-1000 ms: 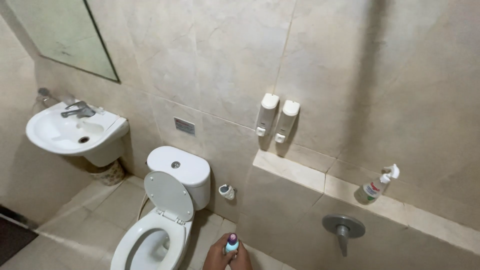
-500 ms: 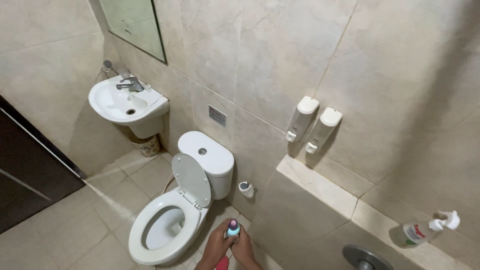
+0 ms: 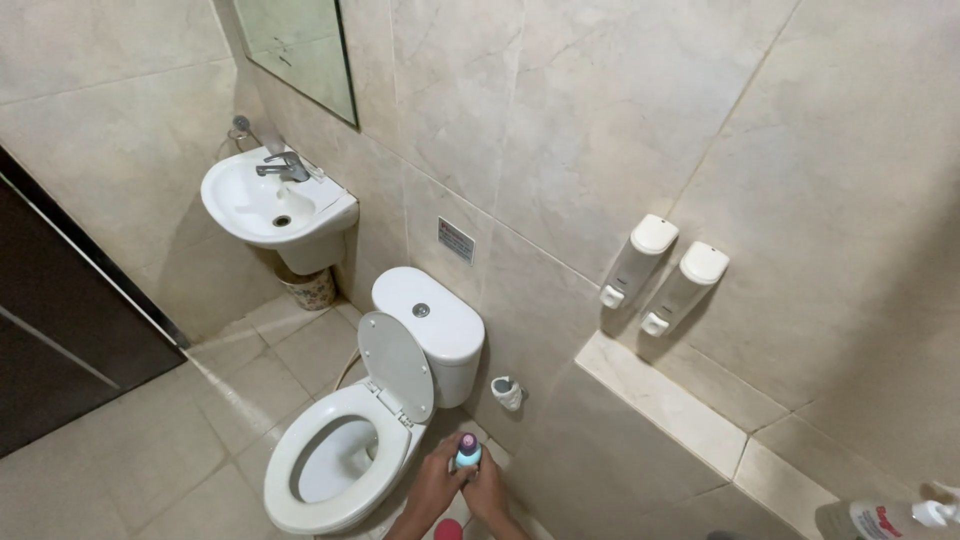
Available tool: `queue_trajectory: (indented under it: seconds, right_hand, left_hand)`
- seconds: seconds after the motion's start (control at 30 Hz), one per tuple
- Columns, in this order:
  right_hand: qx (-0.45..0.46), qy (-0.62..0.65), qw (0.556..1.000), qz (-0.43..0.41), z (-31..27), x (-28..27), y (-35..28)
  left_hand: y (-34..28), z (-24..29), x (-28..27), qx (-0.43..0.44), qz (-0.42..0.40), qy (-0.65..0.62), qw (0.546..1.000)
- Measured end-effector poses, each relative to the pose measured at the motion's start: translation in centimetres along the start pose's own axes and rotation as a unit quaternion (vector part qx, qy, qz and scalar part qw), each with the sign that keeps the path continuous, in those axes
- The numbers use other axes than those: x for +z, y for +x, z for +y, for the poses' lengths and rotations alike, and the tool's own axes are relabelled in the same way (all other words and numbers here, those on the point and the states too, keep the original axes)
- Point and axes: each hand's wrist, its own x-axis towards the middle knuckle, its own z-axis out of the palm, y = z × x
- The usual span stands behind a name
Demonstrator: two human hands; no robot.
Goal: The person cleans a bathroom by first picking up a bottle of liquid and placing it on the toilet tank. They then use a pink sponge to wipe a wall shelf and a red brush to scrub the tiled floor and the base of the wall.
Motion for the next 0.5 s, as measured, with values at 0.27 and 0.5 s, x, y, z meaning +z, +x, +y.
queue_trajectory:
  seconds: [0.27,0.5]
  right_hand:
    - [-0.022,0.017,0.999,0.024,2.2,2.5,4.4]
    - [-0.033,-0.030,0.998,0.032,1.6,4.7,8.3]
  left_hand:
    - [3.3,0.5,-2.1,-0.024,-0.009,-0.004,1.000]
    - [6.8,2.4,-5.5,-0.073,-0.038,0.008,0.997]
